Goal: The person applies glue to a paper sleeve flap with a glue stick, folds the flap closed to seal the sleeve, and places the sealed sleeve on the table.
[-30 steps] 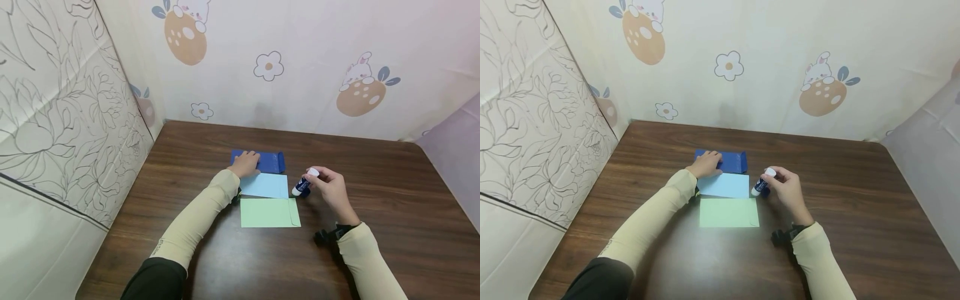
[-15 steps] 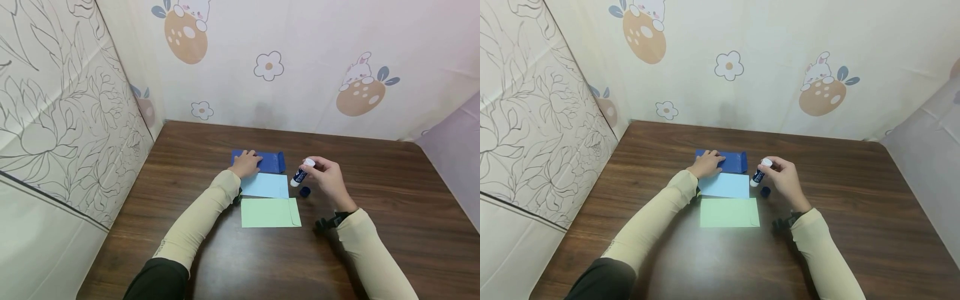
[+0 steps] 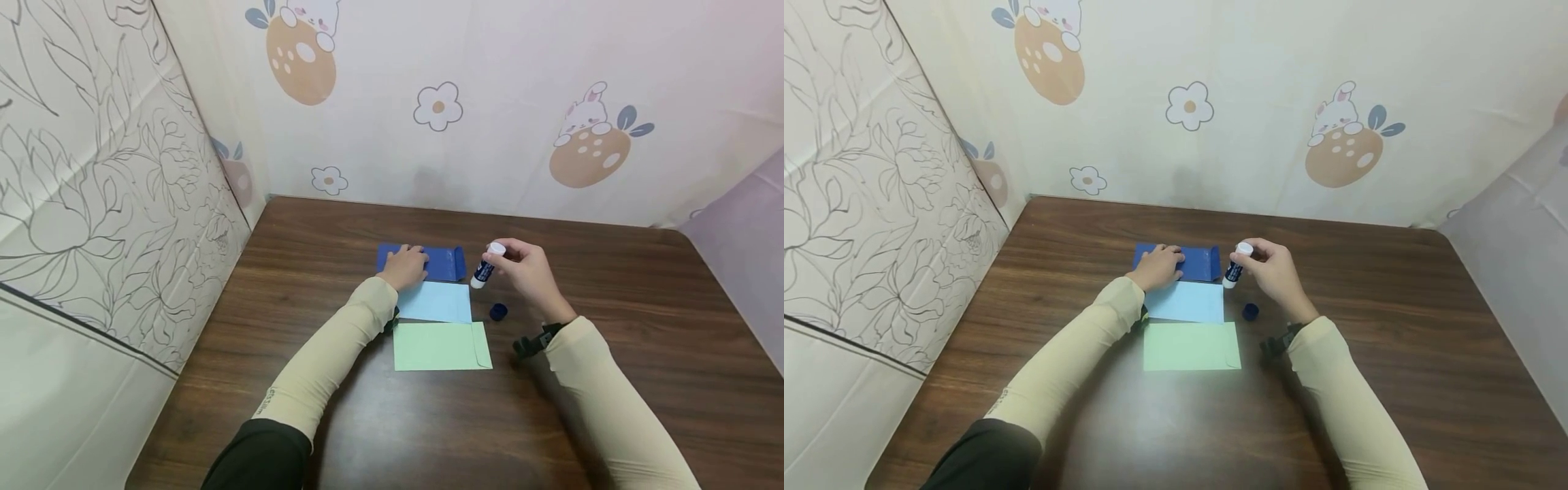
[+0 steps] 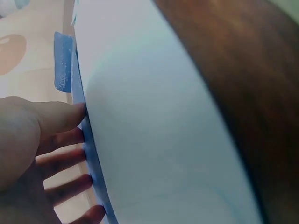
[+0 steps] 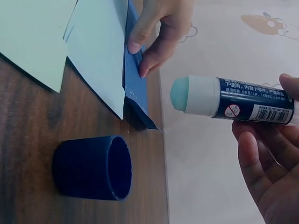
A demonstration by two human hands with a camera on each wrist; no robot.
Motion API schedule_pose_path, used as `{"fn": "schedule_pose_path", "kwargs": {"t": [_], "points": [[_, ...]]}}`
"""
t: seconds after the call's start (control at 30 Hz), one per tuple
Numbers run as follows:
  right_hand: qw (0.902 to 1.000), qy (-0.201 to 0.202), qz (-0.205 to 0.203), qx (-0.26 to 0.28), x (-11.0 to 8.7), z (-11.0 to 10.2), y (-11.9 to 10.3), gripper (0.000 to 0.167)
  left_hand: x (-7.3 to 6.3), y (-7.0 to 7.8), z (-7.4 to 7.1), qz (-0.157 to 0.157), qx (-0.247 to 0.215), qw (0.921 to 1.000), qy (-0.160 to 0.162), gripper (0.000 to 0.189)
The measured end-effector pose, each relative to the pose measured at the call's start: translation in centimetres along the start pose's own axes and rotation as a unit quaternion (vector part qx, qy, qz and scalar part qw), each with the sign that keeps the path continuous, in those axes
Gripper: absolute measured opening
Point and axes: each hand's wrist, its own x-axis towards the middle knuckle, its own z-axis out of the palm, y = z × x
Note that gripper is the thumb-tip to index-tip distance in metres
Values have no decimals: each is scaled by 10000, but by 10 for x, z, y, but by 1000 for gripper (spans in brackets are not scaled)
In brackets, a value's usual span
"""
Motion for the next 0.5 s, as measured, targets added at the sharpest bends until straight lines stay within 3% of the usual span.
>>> {"fn": "schedule_pose_path", "kwargs": {"t": [0.2,0.5], "points": [[9997,-194,19,-174,10,3,-3,44,-2,0,-1,103,-126,9998,-78,40],[9992,-201,-5,-348,33,5,-9,42,-2,-6,-3,212,-226,9995,53,42]]}}
